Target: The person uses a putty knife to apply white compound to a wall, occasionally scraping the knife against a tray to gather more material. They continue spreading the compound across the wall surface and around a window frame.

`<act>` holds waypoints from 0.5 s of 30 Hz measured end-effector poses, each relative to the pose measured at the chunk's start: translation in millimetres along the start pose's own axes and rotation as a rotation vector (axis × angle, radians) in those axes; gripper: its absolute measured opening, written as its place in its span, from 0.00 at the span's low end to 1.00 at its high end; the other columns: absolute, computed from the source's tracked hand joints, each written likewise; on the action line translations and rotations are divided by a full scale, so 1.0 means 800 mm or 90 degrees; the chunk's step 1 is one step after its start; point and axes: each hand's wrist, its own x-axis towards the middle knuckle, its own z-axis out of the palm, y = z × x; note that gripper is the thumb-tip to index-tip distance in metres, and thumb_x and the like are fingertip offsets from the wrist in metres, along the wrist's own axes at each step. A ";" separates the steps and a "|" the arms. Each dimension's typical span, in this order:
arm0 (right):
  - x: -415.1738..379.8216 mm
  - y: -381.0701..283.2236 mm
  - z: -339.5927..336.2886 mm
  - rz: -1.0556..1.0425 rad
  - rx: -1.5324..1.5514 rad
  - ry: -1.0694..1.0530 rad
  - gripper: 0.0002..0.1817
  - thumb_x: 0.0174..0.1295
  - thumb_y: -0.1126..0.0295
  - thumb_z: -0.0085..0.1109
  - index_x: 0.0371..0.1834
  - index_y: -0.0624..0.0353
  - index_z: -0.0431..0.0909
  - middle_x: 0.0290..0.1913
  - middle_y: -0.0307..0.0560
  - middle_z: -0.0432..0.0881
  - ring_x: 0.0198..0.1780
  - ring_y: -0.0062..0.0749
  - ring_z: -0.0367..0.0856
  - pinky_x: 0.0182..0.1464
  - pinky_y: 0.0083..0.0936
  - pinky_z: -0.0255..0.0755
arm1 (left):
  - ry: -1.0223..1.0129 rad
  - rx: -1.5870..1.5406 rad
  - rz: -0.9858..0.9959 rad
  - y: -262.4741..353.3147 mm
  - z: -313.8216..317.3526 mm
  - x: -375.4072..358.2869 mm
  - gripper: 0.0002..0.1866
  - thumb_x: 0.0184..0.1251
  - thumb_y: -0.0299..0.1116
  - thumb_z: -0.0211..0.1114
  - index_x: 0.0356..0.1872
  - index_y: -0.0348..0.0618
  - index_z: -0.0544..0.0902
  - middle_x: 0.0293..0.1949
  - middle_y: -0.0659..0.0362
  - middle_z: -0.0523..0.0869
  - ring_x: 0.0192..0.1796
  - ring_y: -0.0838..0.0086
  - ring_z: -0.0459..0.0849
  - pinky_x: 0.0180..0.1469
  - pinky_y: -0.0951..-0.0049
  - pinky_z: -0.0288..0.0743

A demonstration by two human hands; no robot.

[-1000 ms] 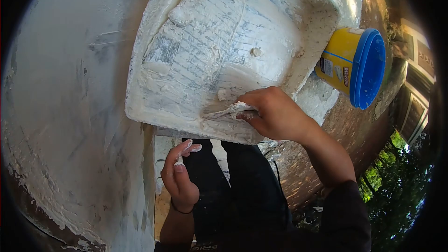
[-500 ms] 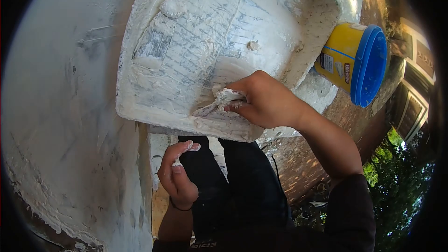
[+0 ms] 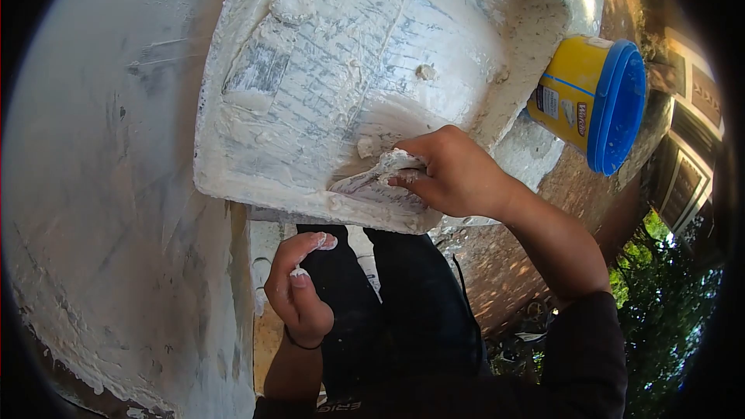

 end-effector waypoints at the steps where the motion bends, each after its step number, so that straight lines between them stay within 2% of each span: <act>1: 0.000 0.002 0.002 -0.012 0.008 0.016 0.12 0.51 0.72 0.61 0.40 0.62 0.81 0.29 0.62 0.80 0.35 0.56 0.79 0.40 0.39 0.74 | -0.001 0.000 0.001 0.000 -0.001 0.000 0.18 0.68 0.32 0.42 0.43 0.26 0.76 0.38 0.43 0.82 0.40 0.61 0.82 0.47 0.66 0.74; 3: 0.002 0.003 0.004 -0.024 0.017 0.033 0.12 0.51 0.72 0.61 0.40 0.61 0.81 0.29 0.62 0.80 0.35 0.56 0.79 0.40 0.39 0.74 | -0.074 0.007 -0.007 0.000 -0.003 0.001 0.21 0.70 0.34 0.39 0.47 0.26 0.74 0.45 0.43 0.80 0.46 0.60 0.80 0.55 0.63 0.69; 5: 0.005 0.002 0.005 -0.057 0.014 0.049 0.10 0.52 0.73 0.63 0.38 0.62 0.80 0.28 0.57 0.81 0.31 0.50 0.80 0.34 0.33 0.72 | -0.083 0.015 0.006 0.001 0.000 0.005 0.21 0.70 0.34 0.39 0.47 0.26 0.74 0.45 0.43 0.80 0.46 0.59 0.80 0.55 0.63 0.69; 6: 0.007 0.002 0.006 -0.056 0.017 0.050 0.10 0.52 0.73 0.63 0.38 0.62 0.80 0.28 0.57 0.81 0.31 0.50 0.80 0.34 0.33 0.72 | -0.090 0.022 0.018 0.002 0.002 0.007 0.21 0.70 0.34 0.39 0.47 0.26 0.74 0.45 0.43 0.80 0.46 0.59 0.80 0.55 0.63 0.68; 10: 0.018 0.002 0.010 -0.045 0.013 0.054 0.11 0.53 0.72 0.63 0.39 0.62 0.80 0.29 0.58 0.81 0.32 0.49 0.81 0.36 0.32 0.73 | -0.090 0.019 0.021 0.005 0.011 0.013 0.21 0.70 0.35 0.39 0.47 0.25 0.74 0.45 0.42 0.80 0.46 0.59 0.80 0.56 0.62 0.68; 12: 0.022 -0.004 0.009 -0.045 0.006 0.061 0.11 0.53 0.72 0.63 0.39 0.62 0.81 0.29 0.58 0.81 0.32 0.49 0.81 0.36 0.32 0.73 | -0.047 0.012 0.034 0.004 0.014 0.015 0.21 0.70 0.37 0.41 0.45 0.27 0.76 0.39 0.43 0.82 0.43 0.60 0.81 0.50 0.65 0.73; 15: 0.023 -0.010 0.002 0.020 0.020 0.008 0.12 0.53 0.71 0.63 0.40 0.62 0.81 0.29 0.59 0.81 0.32 0.49 0.81 0.37 0.33 0.73 | -0.030 -0.001 0.031 0.004 0.016 0.015 0.21 0.69 0.36 0.40 0.45 0.26 0.76 0.39 0.43 0.82 0.43 0.60 0.82 0.50 0.64 0.73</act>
